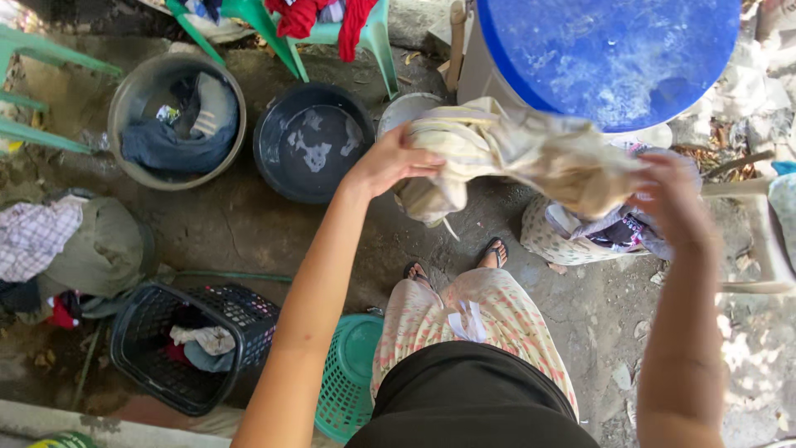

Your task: The person washes clothes in a basin with water, wrings them out, and then turns various items of clothing right-side out.

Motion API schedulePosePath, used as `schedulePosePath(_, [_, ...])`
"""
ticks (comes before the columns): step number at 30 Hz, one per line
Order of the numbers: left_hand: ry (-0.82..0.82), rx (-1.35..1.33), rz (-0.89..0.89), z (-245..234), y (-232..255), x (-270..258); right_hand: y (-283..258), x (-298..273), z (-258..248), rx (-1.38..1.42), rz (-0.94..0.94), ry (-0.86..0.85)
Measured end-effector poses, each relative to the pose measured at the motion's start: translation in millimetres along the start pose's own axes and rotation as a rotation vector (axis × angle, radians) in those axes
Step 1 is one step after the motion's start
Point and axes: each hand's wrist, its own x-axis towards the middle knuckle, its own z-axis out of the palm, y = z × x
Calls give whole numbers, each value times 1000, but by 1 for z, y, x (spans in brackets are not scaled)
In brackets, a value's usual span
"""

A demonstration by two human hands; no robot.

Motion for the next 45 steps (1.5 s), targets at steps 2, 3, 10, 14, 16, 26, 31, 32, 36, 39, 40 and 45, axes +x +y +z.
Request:
schedulePosePath(2, [-90,5,66,30,11,0,27,8,52,-80,29,-303])
schedulePosePath(3, [-98,-26,46,44,14,1,37,13,86,-355,61,-329])
schedulePosePath(10, [-170,-85,132,54,-22,-12,70,21,257,-116,-155,-356])
schedulePosePath(14, [325,-242,201,-33,-51,-72,58,21,261,339,-95,-352])
schedulePosePath(16, [628,-130,43,-48,-78,-100,48,15,268,527,-54,-419])
schedulePosePath(26, [498,-1031,191,-91,-277,-114,66,-30,345,657,270,-853])
schedulePosePath(31, [659,-862,129,-108,-256,-144,84,-17,313,-57,372,-814])
schedulePosePath(32, [781,-794,75,-115,-235,-148,89,-16,308,-40,368,-778])
schedulePosePath(36, [1001,-475,137,-183,-129,-155,122,0,271,85,372,-710])
schedulePosePath(39, [1209,-313,540,-256,-29,-155,141,9,250,102,351,-710])
schedulePosePath(40, [1258,-287,393,-281,11,-158,144,11,246,90,341,-706])
schedulePosePath(45, [1270,85,234,-300,87,-159,146,3,243,136,382,-736])
